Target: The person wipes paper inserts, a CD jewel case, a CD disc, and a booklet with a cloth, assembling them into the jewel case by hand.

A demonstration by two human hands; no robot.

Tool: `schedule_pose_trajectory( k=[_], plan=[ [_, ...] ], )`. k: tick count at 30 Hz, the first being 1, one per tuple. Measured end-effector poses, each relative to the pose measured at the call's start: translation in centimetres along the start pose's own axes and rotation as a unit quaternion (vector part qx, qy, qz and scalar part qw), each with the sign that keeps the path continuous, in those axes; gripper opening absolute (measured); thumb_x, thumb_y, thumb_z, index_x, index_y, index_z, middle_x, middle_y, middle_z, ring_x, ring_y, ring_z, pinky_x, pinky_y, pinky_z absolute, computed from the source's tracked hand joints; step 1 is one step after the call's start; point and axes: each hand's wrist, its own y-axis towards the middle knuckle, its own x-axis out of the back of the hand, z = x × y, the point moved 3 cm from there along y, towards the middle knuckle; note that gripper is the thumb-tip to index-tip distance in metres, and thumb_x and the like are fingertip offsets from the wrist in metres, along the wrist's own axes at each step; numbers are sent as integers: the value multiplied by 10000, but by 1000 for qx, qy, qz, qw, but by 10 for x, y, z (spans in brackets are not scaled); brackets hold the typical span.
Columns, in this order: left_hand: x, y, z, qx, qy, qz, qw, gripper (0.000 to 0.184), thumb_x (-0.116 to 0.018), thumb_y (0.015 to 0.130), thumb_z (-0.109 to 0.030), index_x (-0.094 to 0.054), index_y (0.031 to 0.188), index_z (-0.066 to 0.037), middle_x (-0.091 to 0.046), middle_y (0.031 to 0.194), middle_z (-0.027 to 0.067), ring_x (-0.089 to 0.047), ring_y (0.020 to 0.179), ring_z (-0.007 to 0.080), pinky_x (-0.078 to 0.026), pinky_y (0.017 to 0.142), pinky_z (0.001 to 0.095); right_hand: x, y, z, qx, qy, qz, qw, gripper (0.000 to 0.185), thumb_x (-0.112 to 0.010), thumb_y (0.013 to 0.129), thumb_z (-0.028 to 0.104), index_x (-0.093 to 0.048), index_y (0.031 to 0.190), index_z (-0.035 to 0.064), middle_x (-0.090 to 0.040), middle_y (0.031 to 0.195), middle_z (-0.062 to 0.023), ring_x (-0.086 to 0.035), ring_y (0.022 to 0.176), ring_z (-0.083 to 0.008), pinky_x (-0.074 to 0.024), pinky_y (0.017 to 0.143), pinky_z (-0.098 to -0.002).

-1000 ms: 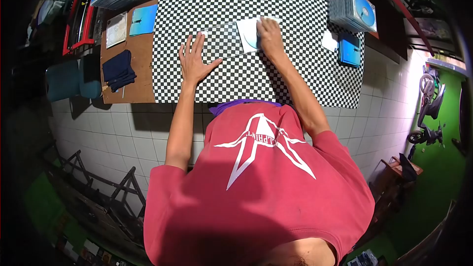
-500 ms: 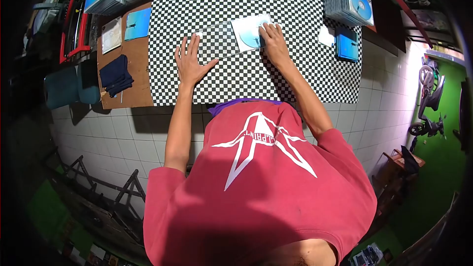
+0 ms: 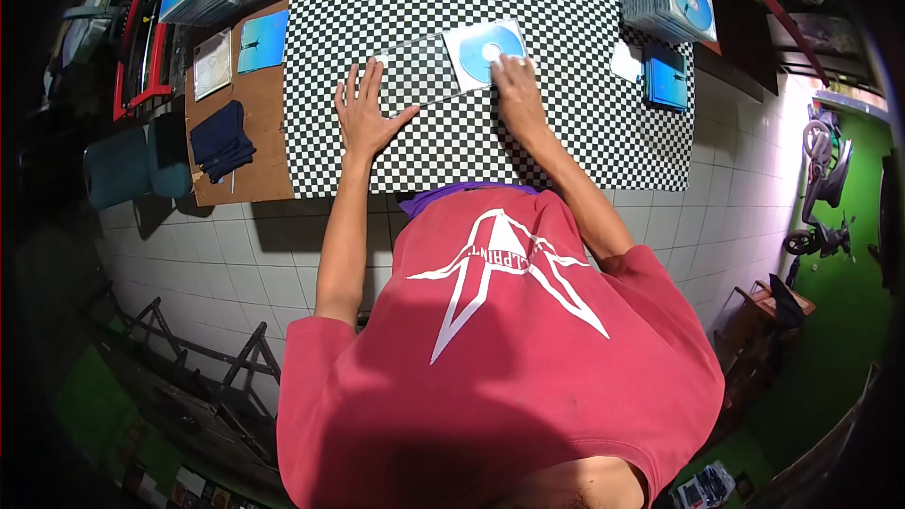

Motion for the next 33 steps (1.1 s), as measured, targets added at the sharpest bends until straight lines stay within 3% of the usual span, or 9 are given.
schedule_pose_trajectory(
  k=[1,4,7,12,15,19,27,31,33],
  plan=[
    [0,0,0,-2,0,0,1000,1093,-675,753,-795,-379,1576,-138,-314,1662,12,-214,1542,258,-82,1252,522,1,-3,13,19,71,2,997,581,-491,811,-167,-590,1361,-11,-535,1463,-247,-458,1417,-392,-236,1250,-537],
    [0,0,0,4,5,8,1000,1086,-671,756,-797,-389,1571,-136,-324,1659,10,-219,1541,260,-80,1252,523,8,-1,27,64,66,54,994,564,-470,847,-146,-552,1393,-31,-492,1506,-242,-451,1425,-383,-230,1258,-516],
    [-1,0,0,3,2,2,1000,1088,-665,756,-803,-391,1570,-136,-328,1657,11,-221,1540,259,-81,1252,522,2,27,23,76,50,27,996,534,-497,856,-117,-561,1380,-32,-504,1491,-248,-467,1410,-387,-239,1252,-514],
    [1,1,0,4,9,8,1000,1100,-653,754,-819,-397,1566,-122,-337,1652,13,-205,1546,258,-75,1256,512,-11,75,24,28,118,-28,992,528,-522,842,-127,-591,1352,-4,-559,1447,-220,-485,1396,-373,-252,1241,-524],
    [5,1,-2,9,8,8,1000,1105,-647,754,-823,-402,1562,-109,-344,1648,14,-202,1546,256,-71,1258,506,-9,86,31,17,138,-12,990,500,-525,858,-114,-596,1341,-7,-563,1439,-221,-494,1388,-373,-260,1235,-525],
    [3,1,-3,5,9,-2,1000,1082,-677,755,-795,-402,1563,-130,-355,1643,14,-237,1535,259,-98,1252,503,-14,64,35,86,127,-36,988,479,-533,839,-114,-584,1310,-40,-575,1405,-230,-510,1349,-391,-279,1222,-519],
    [-1,0,1,4,-3,-5,1000,1084,-691,746,-791,-394,1570,-152,-345,1649,0,-243,1533,258,-98,1251,523,12,-4,20,123,103,20,987,462,-526,888,-42,-583,1346,-14,-538,1464,-212,-483,1390,-384,-296,1232,-494],
    [0,1,1,-1,-6,-8,1000,1083,-688,748,-793,-405,1565,-140,-352,1646,4,-248,1532,263,-107,1244,532,3,-10,-9,100,5,29,994,591,-529,850,-156,-565,1409,32,-502,1518,-173,-440,1446,-317,-243,1270,-485],
    [0,0,1,-3,-7,-10,1000,1087,-685,746,-797,-415,1558,-126,-362,1642,16,-248,1532,267,-110,1241,535,8,3,-24,55,-14,16,998,567,-519,848,-160,-578,1386,9,-523,1497,-195,-462,1429,-331,-242,1267,-490]
  ],
)
